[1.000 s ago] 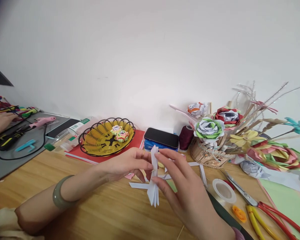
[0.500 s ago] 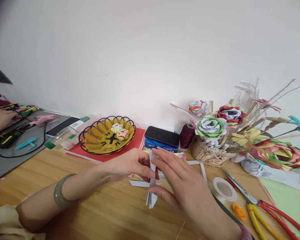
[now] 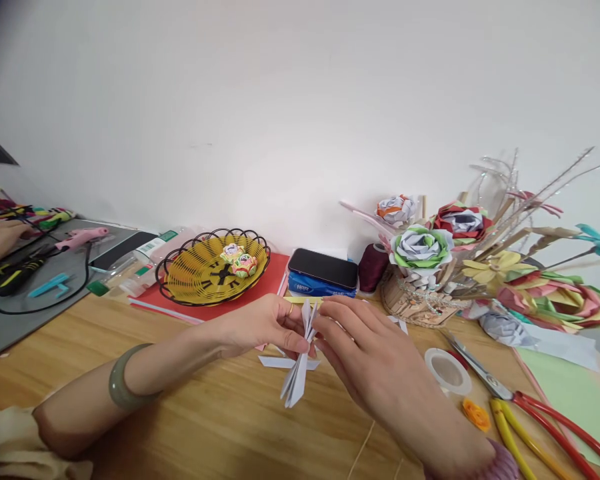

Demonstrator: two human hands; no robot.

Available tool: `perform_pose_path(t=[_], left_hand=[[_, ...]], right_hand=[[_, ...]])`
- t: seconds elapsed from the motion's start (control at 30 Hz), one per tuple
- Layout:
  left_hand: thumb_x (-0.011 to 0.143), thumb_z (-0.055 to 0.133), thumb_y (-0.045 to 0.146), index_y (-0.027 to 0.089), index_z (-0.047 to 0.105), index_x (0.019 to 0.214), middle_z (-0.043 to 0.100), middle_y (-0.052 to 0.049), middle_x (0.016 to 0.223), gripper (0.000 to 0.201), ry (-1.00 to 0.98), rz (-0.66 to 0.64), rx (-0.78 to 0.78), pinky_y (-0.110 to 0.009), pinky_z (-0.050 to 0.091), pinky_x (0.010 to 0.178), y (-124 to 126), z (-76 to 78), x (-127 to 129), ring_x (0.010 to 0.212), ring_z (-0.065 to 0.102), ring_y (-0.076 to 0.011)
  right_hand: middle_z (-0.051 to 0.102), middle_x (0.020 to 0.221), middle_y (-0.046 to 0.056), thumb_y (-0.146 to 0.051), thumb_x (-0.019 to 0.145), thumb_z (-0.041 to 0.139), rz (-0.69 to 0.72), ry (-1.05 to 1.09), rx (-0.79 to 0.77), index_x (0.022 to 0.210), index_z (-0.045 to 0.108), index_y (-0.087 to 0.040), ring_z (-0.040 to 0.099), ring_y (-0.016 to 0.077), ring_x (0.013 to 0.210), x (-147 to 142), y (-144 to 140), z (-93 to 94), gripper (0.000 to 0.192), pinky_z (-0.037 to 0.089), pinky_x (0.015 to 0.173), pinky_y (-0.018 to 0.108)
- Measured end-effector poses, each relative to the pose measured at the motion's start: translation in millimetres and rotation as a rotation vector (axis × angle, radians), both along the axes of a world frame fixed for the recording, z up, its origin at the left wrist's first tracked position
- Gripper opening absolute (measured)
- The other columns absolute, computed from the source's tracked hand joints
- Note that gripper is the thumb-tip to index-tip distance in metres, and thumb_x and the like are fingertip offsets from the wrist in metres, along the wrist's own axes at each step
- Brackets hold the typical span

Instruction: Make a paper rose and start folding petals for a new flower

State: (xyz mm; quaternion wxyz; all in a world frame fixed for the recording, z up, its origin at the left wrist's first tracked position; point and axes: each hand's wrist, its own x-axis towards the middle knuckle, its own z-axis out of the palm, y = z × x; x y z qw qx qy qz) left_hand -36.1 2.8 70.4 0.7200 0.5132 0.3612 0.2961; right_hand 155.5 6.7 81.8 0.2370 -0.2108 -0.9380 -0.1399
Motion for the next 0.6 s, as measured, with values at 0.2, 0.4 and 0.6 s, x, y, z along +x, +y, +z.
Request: perform_pose_path(t=[0.2,0.4,0.6], left_hand=[[0.058,0.072,0.020,0.011,0.064,0.071,0.060,0.001,0.065,0.018,0.116,-0.012,0.042,-0.027,0.044,0.073,1,-6.0,2,0.065,0.056,-0.0107],[0.059,0.070,0.017,0.014,0.066,0.096,0.067,-0.003,0.087,0.037,0.125,-0.065,0.119,-0.028,0.044,0.080,5,-3.3,-5,0.082,0.059,-0.0149],[0.054,0.075,0.021,0.013,0.066,0.089,0.067,-0.005,0.084,0.038,0.155,0.000,0.093,-0.029,0.045,0.076,9,-6.7,-11,0.078,0.060,-0.0149]], right_hand=[[0.062,0.081,0.005,-0.015,0.087,0.041,-0.006,-0.120,-0.054,0.086,0.059,-0.018,0.056,0.0206,0.078,-2,-3,0.4,0.018,0.045,0.066,0.036],[0.062,0.077,0.005,-0.011,0.085,0.039,-0.042,-0.053,-0.006,0.085,0.060,-0.019,0.055,0.0192,0.073,-2,-3,0.1,0.022,0.042,0.065,0.034],[0.066,0.083,0.006,-0.012,0.083,0.042,-0.114,0.016,0.029,0.089,0.061,-0.018,0.057,0.0198,0.078,-1,-5,0.5,0.020,0.042,0.071,0.034]])
